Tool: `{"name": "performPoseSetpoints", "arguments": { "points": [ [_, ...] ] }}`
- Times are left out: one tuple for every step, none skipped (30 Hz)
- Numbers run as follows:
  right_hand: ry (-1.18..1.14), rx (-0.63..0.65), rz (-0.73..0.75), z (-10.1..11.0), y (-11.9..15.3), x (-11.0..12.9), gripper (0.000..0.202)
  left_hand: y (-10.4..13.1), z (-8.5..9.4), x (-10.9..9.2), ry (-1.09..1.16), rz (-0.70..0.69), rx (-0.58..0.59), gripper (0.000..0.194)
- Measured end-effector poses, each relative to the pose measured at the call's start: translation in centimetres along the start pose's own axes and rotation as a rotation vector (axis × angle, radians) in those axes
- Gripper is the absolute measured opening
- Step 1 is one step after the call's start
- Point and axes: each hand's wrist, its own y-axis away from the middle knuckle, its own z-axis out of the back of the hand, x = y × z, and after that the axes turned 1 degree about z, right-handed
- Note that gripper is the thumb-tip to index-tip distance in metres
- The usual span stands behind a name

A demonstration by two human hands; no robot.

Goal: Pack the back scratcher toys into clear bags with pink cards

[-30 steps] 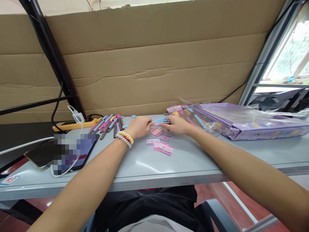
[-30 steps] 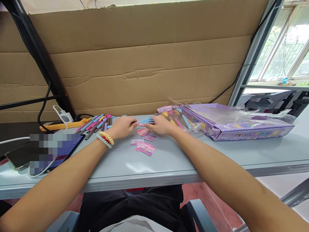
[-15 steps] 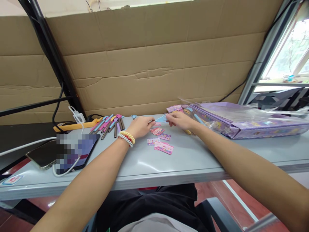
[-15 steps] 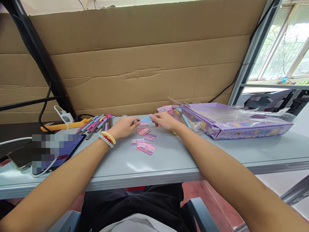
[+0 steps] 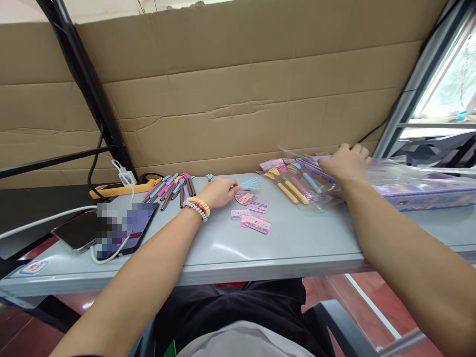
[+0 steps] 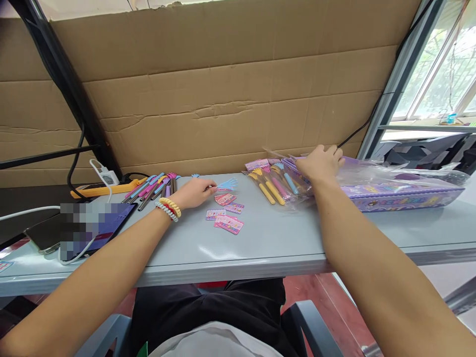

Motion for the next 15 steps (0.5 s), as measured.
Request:
{"name": "performPoseSetpoints", "arguments": {
  "points": [
    [0.029, 0.096, -0.040, -0.06, -0.05, -0.17, 0.058, -0.01, 0.02, -0.02, 0.001, 0.002, -0.002, 0.034],
    [0.047, 0.192, -0.068, -0.13, -0.08, -0.30, 0.059, -0.02, 0.04, -0.04, 0.002, 0.003, -0.003, 0.035],
    [0.059, 0.278, -0.083, -0.21, -0.12, -0.38, 0.056, -0.02, 0.07, -0.06, 0.003, 0.001, -0.003, 0.035],
    [0.068, 0.349, -0.087, -0.27, -0.18, -0.42, 0.051, -0.01, 0.10, -0.08, 0.006, -0.001, -0.002, 0.034],
    [0.078, 0.403, -0.082, -0.32, -0.24, -0.44, 0.045, 0.00, 0.14, -0.11, 0.007, -0.003, -0.001, 0.034],
    [0.089, 0.444, -0.073, -0.37, -0.32, -0.45, 0.040, 0.02, 0.16, -0.13, 0.009, -0.004, 0.000, 0.033],
    [0.104, 0.467, -0.065, -0.41, -0.42, -0.44, 0.037, 0.03, 0.18, -0.14, 0.010, -0.005, 0.001, 0.033],
    [0.120, 0.472, -0.060, -0.45, -0.51, -0.43, 0.036, 0.04, 0.18, -0.15, 0.011, -0.006, 0.003, 0.033],
    [0.135, 0.469, -0.054, -0.50, -0.59, -0.43, 0.037, 0.04, 0.18, -0.15, 0.013, -0.007, 0.005, 0.032],
    [0.146, 0.465, -0.051, -0.57, -0.66, -0.44, 0.037, 0.04, 0.16, -0.14, 0.016, -0.010, 0.007, 0.032],
    [0.154, 0.463, -0.049, -0.64, -0.70, -0.46, 0.038, 0.03, 0.14, -0.12, 0.018, -0.013, 0.007, 0.032],
    [0.155, 0.464, -0.046, -0.72, -0.72, -0.51, 0.039, 0.02, 0.11, -0.10, 0.020, -0.016, 0.007, 0.032],
    [0.151, 0.465, -0.043, -0.80, -0.71, -0.58, 0.039, 0.01, 0.08, -0.07, 0.020, -0.016, 0.006, 0.031],
    [0.139, 0.461, -0.041, -0.86, -0.66, -0.66, 0.038, 0.00, 0.06, -0.05, 0.019, -0.017, 0.006, 0.031],
    [0.105, 0.427, -0.016, -0.90, -0.60, -0.75, 0.038, -0.01, 0.05, -0.03, 0.017, -0.018, 0.005, 0.031]
  ]
}}
